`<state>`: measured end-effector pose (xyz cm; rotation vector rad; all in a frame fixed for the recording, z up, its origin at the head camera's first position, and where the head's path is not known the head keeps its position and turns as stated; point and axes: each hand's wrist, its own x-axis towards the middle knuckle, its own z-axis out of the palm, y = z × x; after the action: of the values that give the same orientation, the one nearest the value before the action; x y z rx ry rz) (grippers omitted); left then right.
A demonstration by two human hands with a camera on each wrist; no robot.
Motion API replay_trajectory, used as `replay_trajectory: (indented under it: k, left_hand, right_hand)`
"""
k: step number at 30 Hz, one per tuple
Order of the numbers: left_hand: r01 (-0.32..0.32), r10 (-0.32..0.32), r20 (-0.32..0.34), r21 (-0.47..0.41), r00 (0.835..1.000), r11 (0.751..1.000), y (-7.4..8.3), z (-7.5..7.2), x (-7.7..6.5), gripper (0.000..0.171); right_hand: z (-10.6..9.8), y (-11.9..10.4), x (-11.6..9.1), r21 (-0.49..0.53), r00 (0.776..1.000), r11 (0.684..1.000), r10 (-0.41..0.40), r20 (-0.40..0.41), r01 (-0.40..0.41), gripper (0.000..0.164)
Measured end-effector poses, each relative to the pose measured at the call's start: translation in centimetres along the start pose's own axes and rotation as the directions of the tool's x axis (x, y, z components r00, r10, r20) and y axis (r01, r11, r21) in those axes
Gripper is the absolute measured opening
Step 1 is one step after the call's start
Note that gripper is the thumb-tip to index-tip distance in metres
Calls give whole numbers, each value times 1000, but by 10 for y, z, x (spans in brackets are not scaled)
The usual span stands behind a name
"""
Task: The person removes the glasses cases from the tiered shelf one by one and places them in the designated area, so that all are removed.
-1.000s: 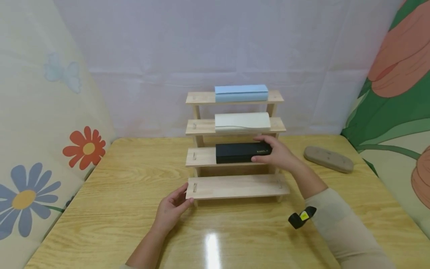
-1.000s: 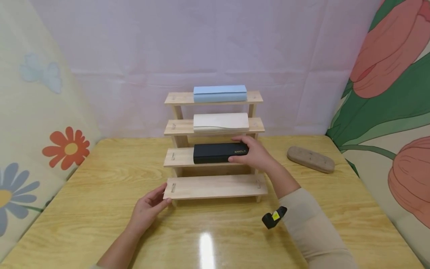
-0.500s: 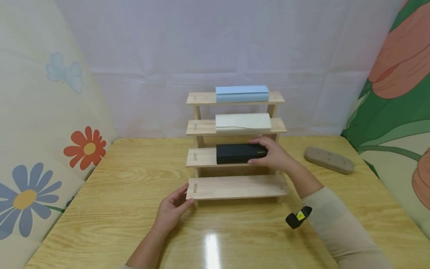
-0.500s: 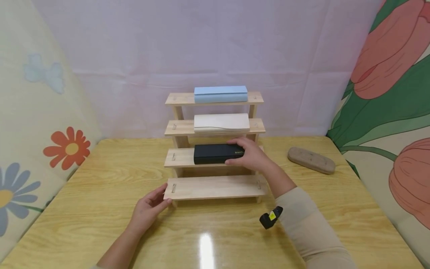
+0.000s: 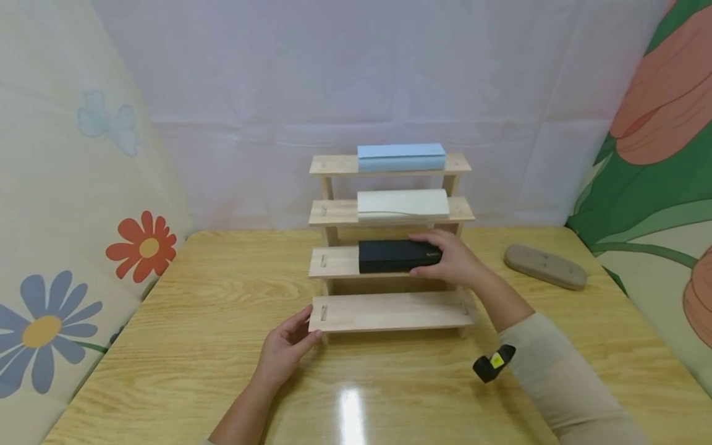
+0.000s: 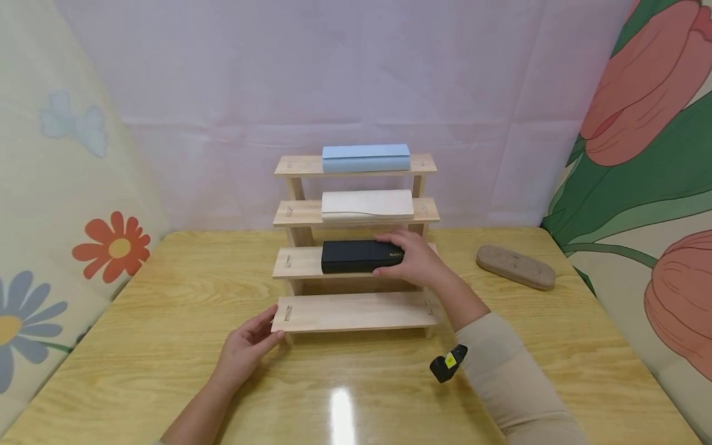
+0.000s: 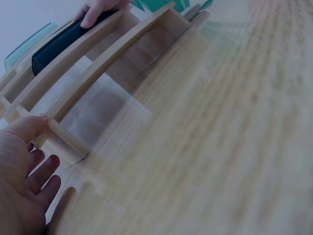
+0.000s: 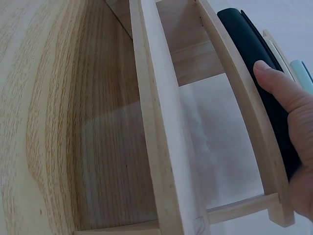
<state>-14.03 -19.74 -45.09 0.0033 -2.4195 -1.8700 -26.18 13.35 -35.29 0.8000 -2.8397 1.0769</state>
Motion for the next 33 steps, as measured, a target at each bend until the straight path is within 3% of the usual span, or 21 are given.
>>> replay_trajectory:
  k: [24, 33]
  left_hand:
    - [8, -8, 9, 7, 1000, 1000, 1, -1, -1, 56]
    - [3, -3, 3, 37, 1000, 999, 1, -1, -2, 56]
  right_hand:
    - [-6, 2, -10, 10, 997, 997, 80, -6, -80, 74]
    - [-15, 7, -18, 16, 997, 998, 66, -49, -65, 74]
